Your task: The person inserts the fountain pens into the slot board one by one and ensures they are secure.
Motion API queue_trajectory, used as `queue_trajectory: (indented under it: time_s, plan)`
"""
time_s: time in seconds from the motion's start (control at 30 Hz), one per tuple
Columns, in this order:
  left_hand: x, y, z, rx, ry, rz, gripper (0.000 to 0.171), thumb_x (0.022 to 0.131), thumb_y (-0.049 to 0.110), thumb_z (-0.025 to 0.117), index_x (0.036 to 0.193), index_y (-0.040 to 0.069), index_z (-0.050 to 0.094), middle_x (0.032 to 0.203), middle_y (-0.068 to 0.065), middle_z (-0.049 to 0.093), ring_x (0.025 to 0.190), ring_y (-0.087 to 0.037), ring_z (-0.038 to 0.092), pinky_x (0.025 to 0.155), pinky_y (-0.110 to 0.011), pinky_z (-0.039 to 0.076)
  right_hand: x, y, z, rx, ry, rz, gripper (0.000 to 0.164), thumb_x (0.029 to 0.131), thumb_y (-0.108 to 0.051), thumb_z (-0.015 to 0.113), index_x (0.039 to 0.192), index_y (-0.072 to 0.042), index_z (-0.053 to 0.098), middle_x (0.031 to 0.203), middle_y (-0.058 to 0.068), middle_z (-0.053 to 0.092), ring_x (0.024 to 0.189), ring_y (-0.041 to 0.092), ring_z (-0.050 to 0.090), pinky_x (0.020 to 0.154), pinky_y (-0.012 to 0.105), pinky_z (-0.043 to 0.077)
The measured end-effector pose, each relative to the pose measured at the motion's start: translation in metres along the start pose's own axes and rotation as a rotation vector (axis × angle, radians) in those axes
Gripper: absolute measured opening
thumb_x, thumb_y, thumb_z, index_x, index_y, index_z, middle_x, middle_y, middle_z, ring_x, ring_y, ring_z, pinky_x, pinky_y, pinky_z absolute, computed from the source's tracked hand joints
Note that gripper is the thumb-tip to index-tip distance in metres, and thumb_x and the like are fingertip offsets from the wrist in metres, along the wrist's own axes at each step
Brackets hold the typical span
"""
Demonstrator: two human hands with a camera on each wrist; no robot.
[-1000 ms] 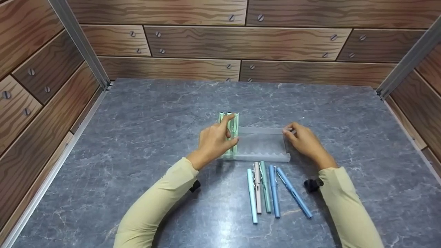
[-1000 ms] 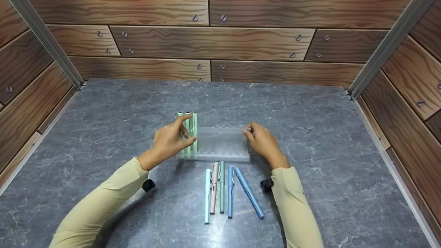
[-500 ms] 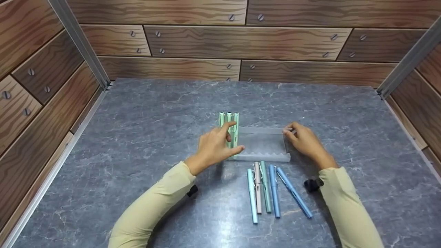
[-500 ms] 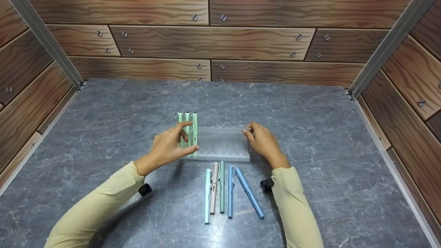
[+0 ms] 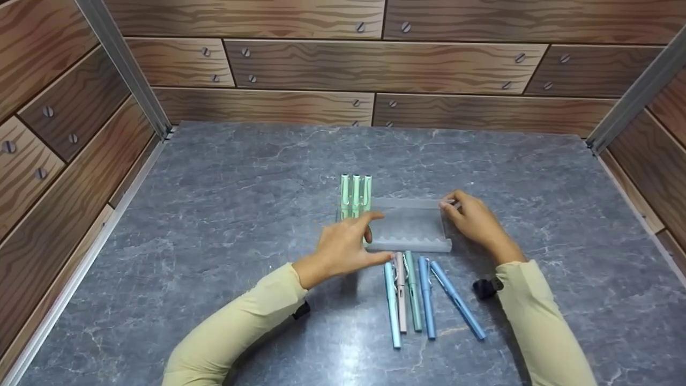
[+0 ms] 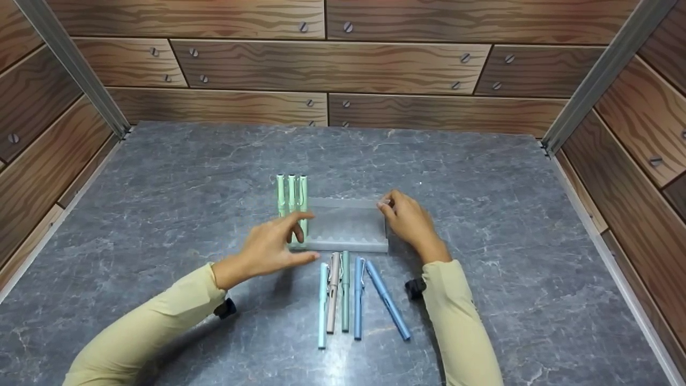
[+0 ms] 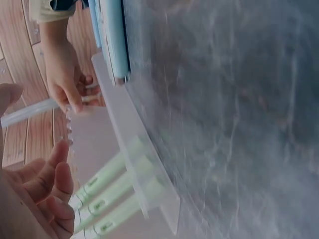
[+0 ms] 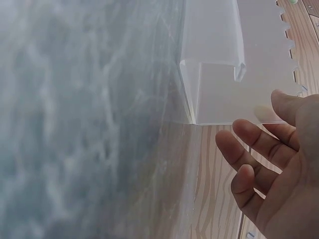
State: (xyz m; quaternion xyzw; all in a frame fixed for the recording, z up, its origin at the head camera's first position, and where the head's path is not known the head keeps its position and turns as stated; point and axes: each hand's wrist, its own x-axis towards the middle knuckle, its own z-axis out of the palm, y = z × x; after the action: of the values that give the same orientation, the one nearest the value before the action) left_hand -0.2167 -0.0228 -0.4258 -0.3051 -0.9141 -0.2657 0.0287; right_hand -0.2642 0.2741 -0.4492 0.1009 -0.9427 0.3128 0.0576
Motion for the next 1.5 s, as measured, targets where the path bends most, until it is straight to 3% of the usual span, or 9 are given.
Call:
queue_trajectory:
  time_s: [0.2,0.53,0.8,0.93,1.07,1.17,1.33,1.5]
  plan:
    - [-0.003,0.007,0.002,0.016,-0.077,-0.022,0.076,0.077,0.063,0.068,0.135,0.018,0.051,0.088,0.002,0.071,0.065,-0.009,0.055,0.049,-0.020,0.039,-0.001,-0.001,0.001,0.002,0.002,-0.006,0.023,0.099,-0.017,0.053,0.107,0.003,0.059,0.102,0.024,0.067,0.092,0.038,0.065,0.084,0.052,0.049]
    - [-0.005,0.014,0.008,0.051,-0.196,-0.003,0.072,0.076,0.064,0.068,0.131,0.018,0.055,0.087,0.004,0.070,0.068,-0.007,0.057,0.049,-0.020,0.040,-0.001,-0.002,-0.001,-0.025,-0.006,0.006,0.025,0.100,-0.021,0.052,0.108,0.002,0.059,0.101,0.023,0.067,0.089,0.035,0.065,0.079,0.047,0.049]
    - [-0.004,0.017,0.016,0.096,-0.278,-0.036,0.075,0.074,0.067,0.068,0.130,0.020,0.055,0.069,0.008,0.057,0.059,-0.007,0.051,0.044,-0.023,0.036,-0.001,-0.001,-0.003,-0.030,-0.005,0.020,0.024,0.099,-0.021,0.053,0.108,0.001,0.060,0.100,0.021,0.068,0.085,0.030,0.064,0.075,0.041,0.047]
    - [-0.004,0.018,0.021,0.119,-0.325,-0.059,0.074,0.073,0.068,0.068,0.128,0.019,0.056,0.069,0.007,0.057,0.063,-0.009,0.052,0.046,-0.024,0.036,-0.001,-0.001,-0.002,-0.019,-0.010,0.017,0.023,0.099,-0.019,0.053,0.108,0.002,0.059,0.100,0.022,0.067,0.086,0.031,0.064,0.076,0.041,0.047]
    - [-0.004,0.019,0.025,0.160,-0.358,-0.067,0.074,0.072,0.071,0.066,0.126,0.020,0.057,0.081,0.007,0.066,0.063,-0.008,0.051,0.048,-0.024,0.034,-0.001,-0.001,-0.001,-0.015,-0.008,0.015,0.023,0.099,-0.018,0.052,0.107,0.002,0.059,0.102,0.023,0.067,0.088,0.033,0.064,0.079,0.044,0.048]
    - [-0.004,0.020,0.027,0.178,-0.379,-0.068,0.075,0.072,0.073,0.065,0.125,0.020,0.057,0.080,0.007,0.066,0.059,-0.007,0.048,0.048,-0.023,0.032,-0.001,-0.001,-0.001,-0.015,-0.009,0.017,0.023,0.099,-0.019,0.052,0.108,0.002,0.059,0.102,0.023,0.067,0.089,0.034,0.065,0.080,0.046,0.048]
    - [-0.004,0.019,0.030,0.193,-0.388,-0.083,0.076,0.070,0.074,0.066,0.123,0.020,0.059,0.066,0.009,0.052,0.057,-0.009,0.045,0.048,-0.025,0.031,-0.001,-0.001,-0.001,-0.014,-0.011,0.020,0.024,0.099,-0.019,0.052,0.109,0.003,0.059,0.102,0.023,0.067,0.089,0.034,0.064,0.080,0.046,0.048]
    - [-0.004,0.019,0.032,0.203,-0.393,-0.084,0.075,0.069,0.074,0.066,0.121,0.020,0.059,0.066,0.009,0.051,0.056,-0.009,0.045,0.049,-0.026,0.031,-0.001,-0.001,-0.001,-0.010,-0.007,0.017,0.023,0.099,-0.017,0.052,0.108,0.003,0.059,0.100,0.023,0.067,0.087,0.033,0.064,0.079,0.044,0.048]
